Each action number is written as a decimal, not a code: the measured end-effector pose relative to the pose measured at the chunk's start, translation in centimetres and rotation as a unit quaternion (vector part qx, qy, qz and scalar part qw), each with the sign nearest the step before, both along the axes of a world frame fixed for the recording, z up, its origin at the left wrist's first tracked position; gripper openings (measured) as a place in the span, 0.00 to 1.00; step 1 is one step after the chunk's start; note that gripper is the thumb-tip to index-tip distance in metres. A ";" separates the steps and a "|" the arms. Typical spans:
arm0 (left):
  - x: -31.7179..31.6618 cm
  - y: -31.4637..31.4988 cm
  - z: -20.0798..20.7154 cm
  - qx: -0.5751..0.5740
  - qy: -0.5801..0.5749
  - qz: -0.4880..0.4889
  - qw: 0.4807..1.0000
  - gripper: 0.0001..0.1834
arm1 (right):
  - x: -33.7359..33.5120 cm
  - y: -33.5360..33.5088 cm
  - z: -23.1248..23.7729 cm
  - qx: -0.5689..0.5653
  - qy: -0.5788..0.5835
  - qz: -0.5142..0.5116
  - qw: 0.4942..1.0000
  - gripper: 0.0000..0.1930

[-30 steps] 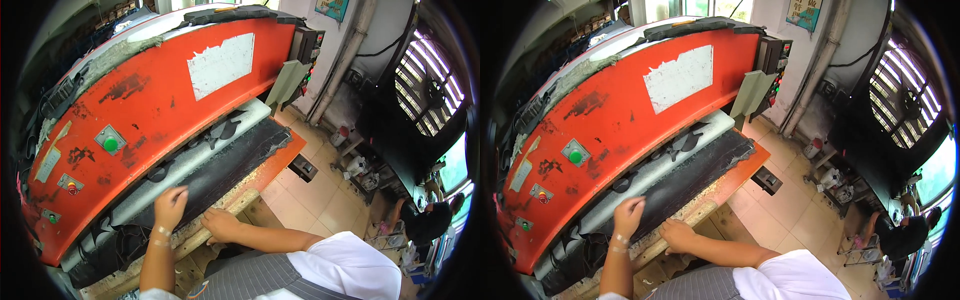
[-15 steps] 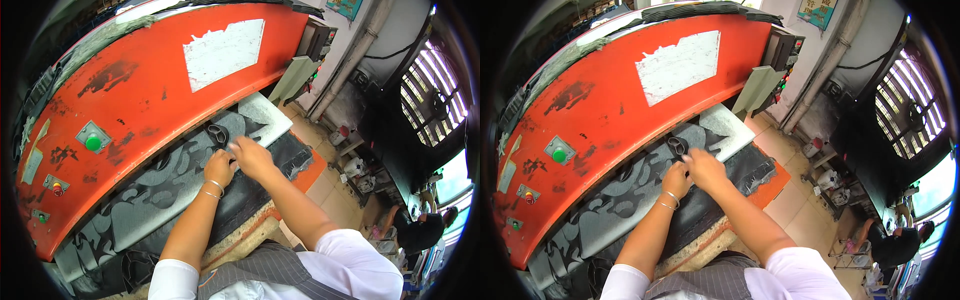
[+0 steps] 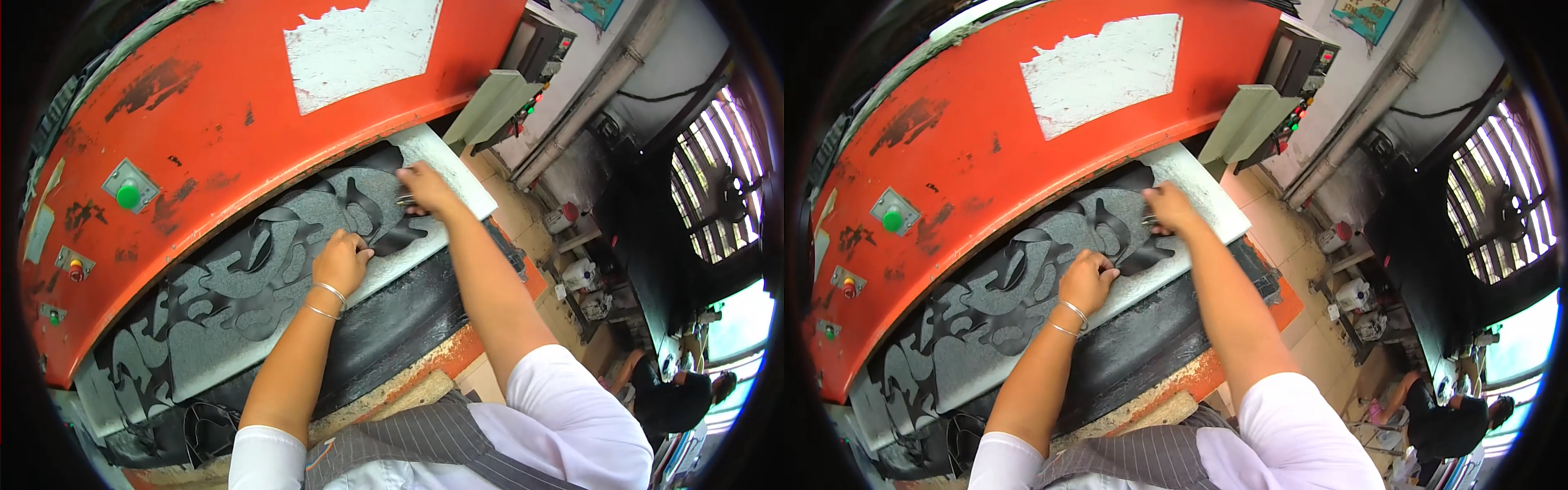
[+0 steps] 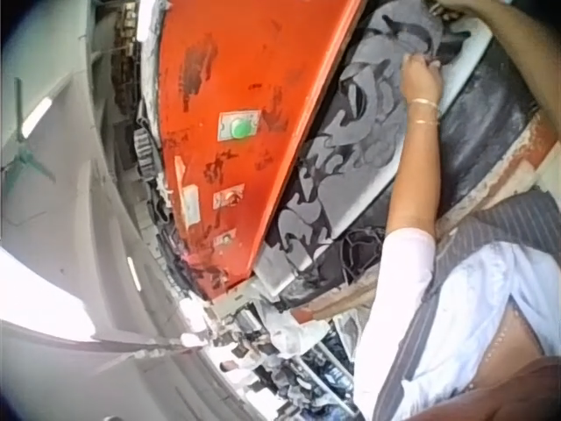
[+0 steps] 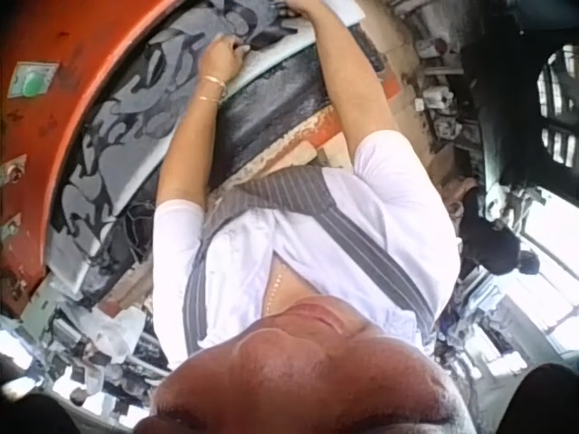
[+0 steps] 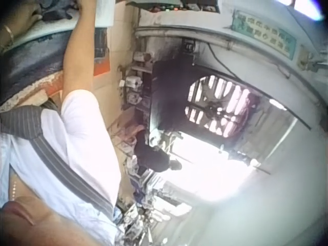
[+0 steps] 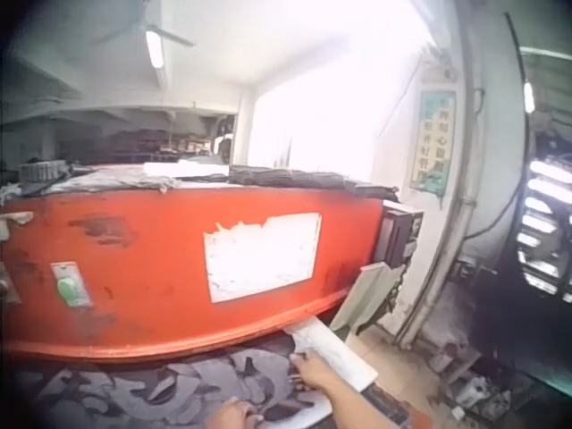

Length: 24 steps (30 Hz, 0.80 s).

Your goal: Using a hydraulic press machine and metal die to cut out shoe components from a large sheet of black leather.

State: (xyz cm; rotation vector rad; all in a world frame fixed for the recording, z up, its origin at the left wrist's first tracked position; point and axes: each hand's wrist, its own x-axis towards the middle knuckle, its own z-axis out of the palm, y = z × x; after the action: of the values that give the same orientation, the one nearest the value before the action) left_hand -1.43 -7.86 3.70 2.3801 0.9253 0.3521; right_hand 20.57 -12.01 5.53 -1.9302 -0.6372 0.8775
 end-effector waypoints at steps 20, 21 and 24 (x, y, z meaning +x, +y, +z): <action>-1.4 -1.1 -2.3 0.141 -0.106 -0.090 0.980 0.14 | -5.8 -9.1 -3.0 -0.025 -0.411 0.155 0.898 0.48; -1.6 -0.9 -2.4 0.139 -0.108 -0.091 0.980 0.14 | -6.2 -8.7 -3.7 0.018 -0.403 0.134 0.905 0.49; -2.0 -0.1 -2.8 0.142 -0.107 -0.106 0.978 0.15 | -7.5 -8.2 -5.1 0.050 -0.404 0.077 0.910 0.47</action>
State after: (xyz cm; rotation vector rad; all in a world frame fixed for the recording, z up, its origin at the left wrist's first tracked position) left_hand -3.40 -7.94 0.90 2.6034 0.5449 0.6802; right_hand 13.11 -20.24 0.42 -2.1364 -1.2981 0.0779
